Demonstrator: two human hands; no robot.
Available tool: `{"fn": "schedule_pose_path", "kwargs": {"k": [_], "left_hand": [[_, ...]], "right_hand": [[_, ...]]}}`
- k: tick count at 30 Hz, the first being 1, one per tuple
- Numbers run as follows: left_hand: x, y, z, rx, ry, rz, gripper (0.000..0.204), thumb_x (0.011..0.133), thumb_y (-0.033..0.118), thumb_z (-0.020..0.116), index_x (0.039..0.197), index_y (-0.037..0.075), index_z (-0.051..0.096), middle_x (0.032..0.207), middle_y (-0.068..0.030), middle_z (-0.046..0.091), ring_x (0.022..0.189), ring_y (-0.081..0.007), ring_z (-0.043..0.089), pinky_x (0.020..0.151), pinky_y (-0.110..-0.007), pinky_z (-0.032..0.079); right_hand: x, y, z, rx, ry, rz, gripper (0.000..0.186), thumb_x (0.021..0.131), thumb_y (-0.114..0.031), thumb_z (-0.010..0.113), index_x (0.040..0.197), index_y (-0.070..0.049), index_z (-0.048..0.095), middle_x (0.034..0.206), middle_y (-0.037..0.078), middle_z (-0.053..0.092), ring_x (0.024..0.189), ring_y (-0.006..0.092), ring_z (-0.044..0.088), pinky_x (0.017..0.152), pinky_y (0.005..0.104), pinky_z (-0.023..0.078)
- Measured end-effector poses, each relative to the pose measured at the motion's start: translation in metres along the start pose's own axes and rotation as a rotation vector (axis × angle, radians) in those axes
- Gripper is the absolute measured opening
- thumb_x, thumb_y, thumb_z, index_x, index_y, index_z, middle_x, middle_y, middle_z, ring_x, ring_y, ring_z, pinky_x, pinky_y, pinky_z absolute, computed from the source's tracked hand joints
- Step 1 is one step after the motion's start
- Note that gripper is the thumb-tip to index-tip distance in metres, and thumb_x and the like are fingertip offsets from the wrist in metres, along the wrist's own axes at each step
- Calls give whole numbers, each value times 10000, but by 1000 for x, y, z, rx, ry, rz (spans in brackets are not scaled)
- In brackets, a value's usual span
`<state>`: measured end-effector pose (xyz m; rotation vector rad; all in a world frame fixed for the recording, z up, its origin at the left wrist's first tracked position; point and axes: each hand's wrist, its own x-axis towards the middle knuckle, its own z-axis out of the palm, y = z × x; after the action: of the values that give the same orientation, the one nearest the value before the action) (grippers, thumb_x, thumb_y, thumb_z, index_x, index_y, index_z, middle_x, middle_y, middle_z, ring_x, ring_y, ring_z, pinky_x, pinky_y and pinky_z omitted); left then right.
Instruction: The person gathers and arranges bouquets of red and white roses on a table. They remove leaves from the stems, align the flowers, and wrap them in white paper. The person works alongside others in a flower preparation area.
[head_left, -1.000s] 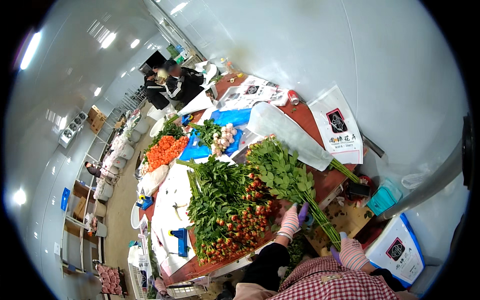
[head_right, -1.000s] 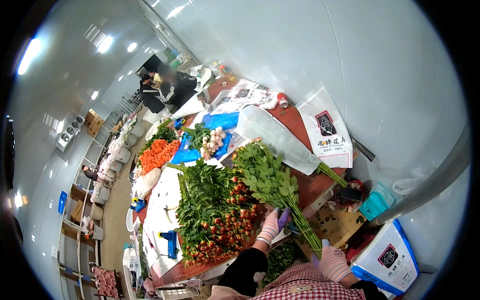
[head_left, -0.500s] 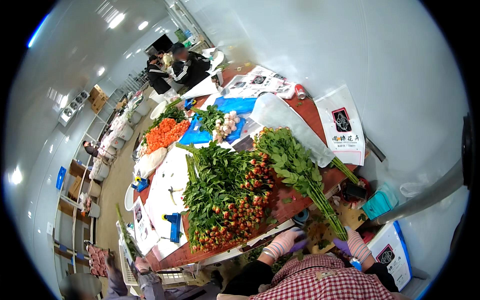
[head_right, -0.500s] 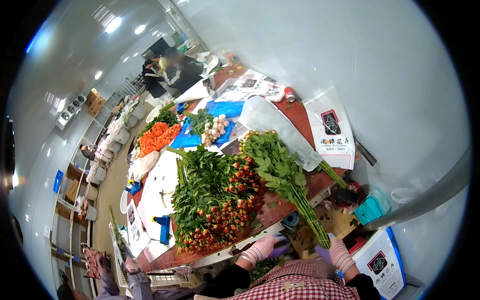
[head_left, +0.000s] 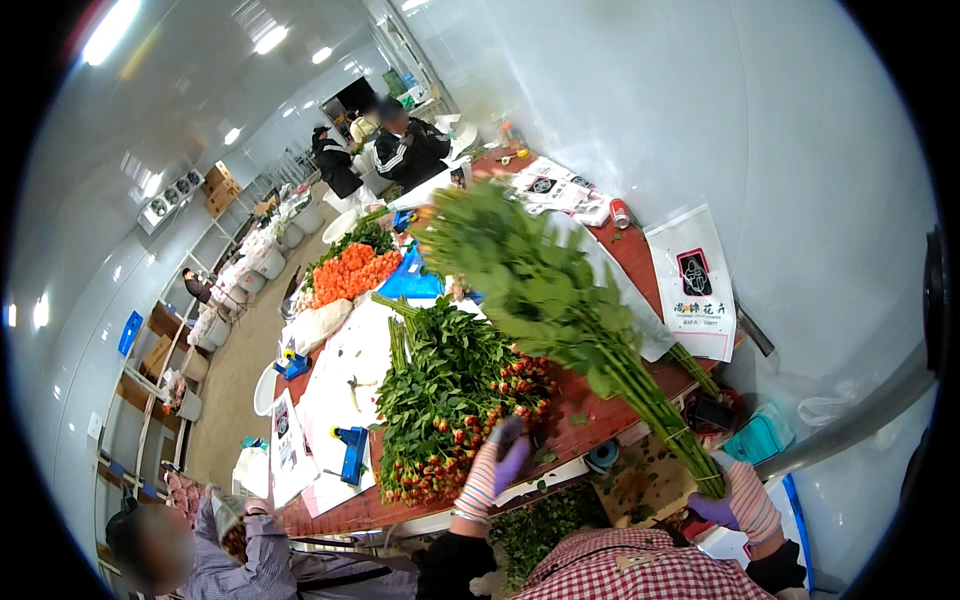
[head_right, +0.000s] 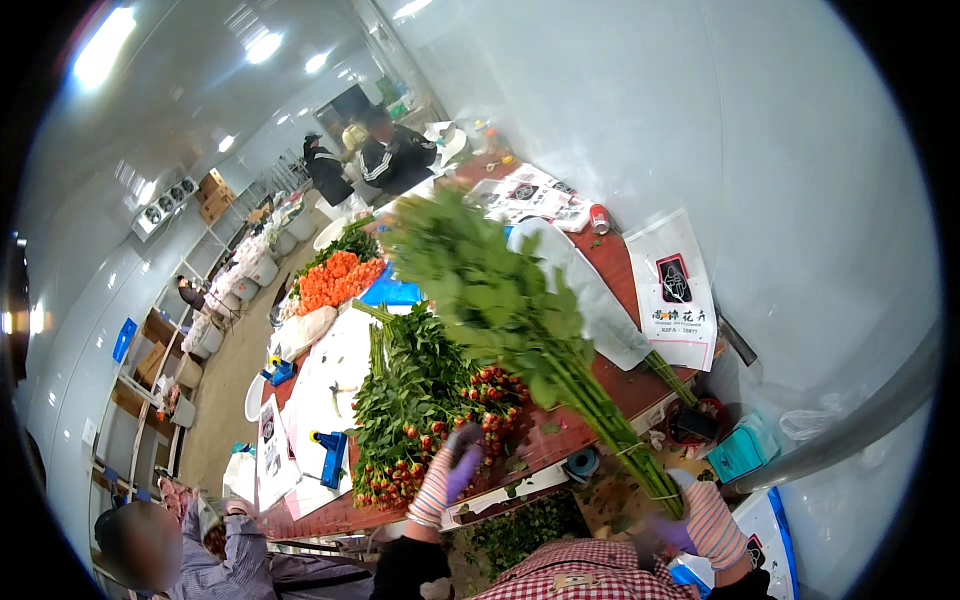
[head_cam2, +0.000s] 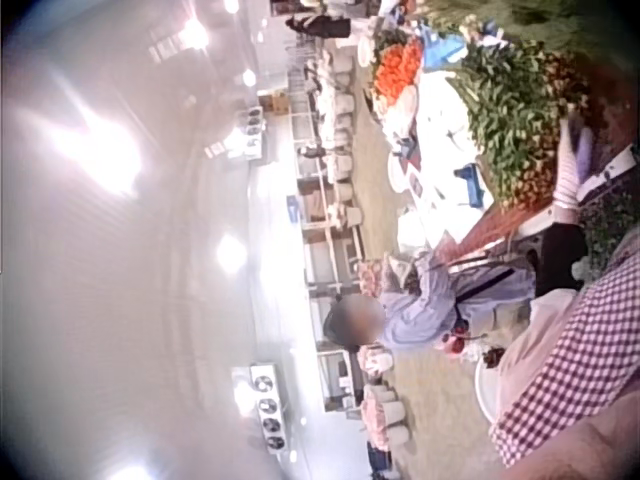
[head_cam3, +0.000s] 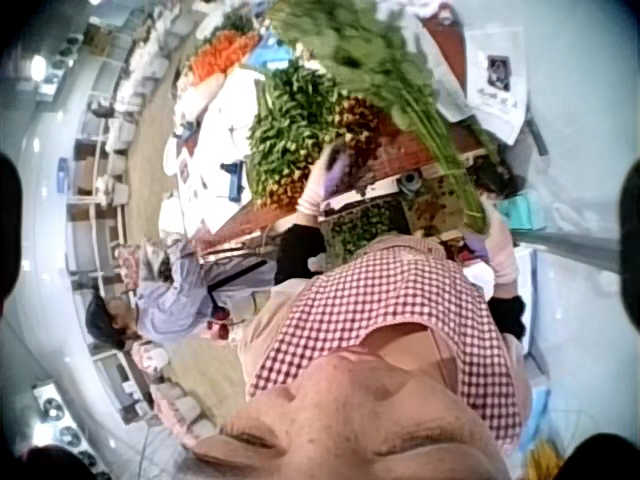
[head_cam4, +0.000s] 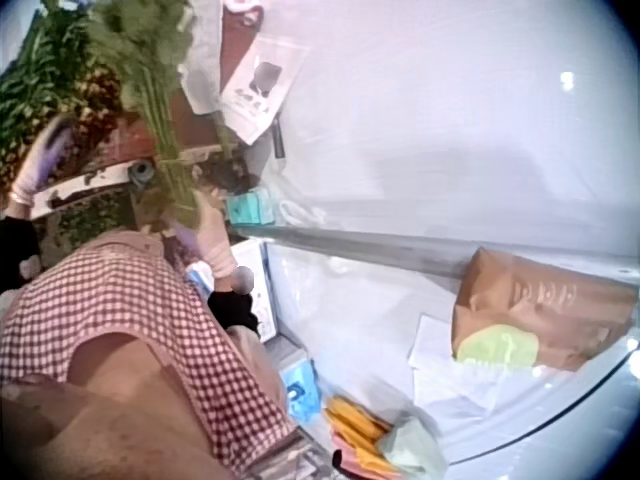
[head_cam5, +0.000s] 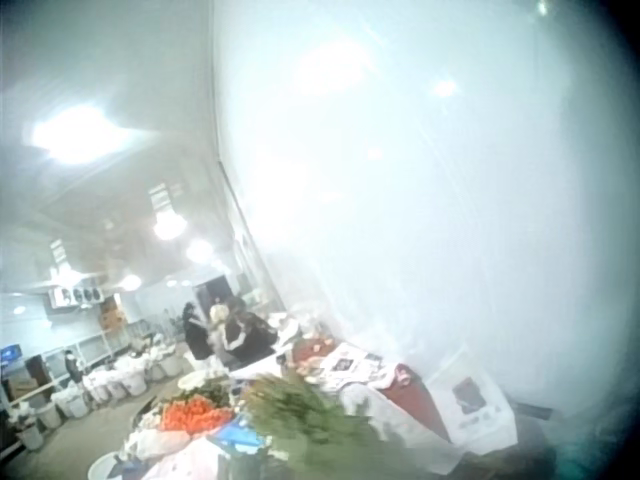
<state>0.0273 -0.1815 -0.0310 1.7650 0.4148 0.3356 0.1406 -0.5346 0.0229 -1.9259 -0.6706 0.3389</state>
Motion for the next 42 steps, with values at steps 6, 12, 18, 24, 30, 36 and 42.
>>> {"fn": "schedule_pose_path", "kwargs": {"k": [6,12,18,24,30,36,42], "left_hand": [[10,54,-75,-708,-72,286,495,930,348,475,1330,63,411,1285,-110,490,1159,-275,479,962,-415,405],[-40,61,-107,-668,207,496,563,956,399,415,1407,79,310,1401,-124,386,1262,-292,394,1058,-457,315],[-56,40,-129,-266,693,505,537,936,365,485,1354,41,393,1350,-114,439,1205,-251,448,1019,-409,358],[-13,38,-149,-288,999,530,503,951,290,462,1364,17,373,1384,-104,402,1239,-242,403,1062,-386,303],[87,-30,-184,-518,752,115,365,899,187,544,1220,19,507,1176,-79,536,1018,-191,510,907,-321,409],[25,-106,23,146,-234,-152,245,851,79,632,1088,19,616,991,-45,644,855,-118,584,803,-262,481],[-22,-107,46,373,-403,-194,214,891,106,589,1086,19,605,931,-49,642,847,-140,578,771,-290,465]], "right_hand": [[20,-22,-2,12,-312,-94,455,721,-216,721,1116,-48,568,895,182,654,823,366,629,729,380,502],[40,19,32,-492,152,-282,615,771,-329,665,1261,-36,436,1182,209,526,1078,375,512,912,422,427],[32,66,38,-305,105,-18,629,756,-289,685,1250,8,432,1159,218,537,1059,376,521,914,428,428],[36,55,45,-181,44,-17,525,759,-260,682,1183,-20,488,1051,186,595,965,354,578,845,413,469],[37,66,64,-274,-93,-34,497,751,-184,688,1178,-9,504,1052,202,612,988,302,606,855,374,475],[37,94,64,-215,-144,56,488,757,-271,697,1122,6,529,1053,194,619,981,322,609,853,380,477],[52,118,51,-272,-190,137,515,736,-323,695,1119,-16,537,1059,202,610,1007,351,584,860,401,468]]}}
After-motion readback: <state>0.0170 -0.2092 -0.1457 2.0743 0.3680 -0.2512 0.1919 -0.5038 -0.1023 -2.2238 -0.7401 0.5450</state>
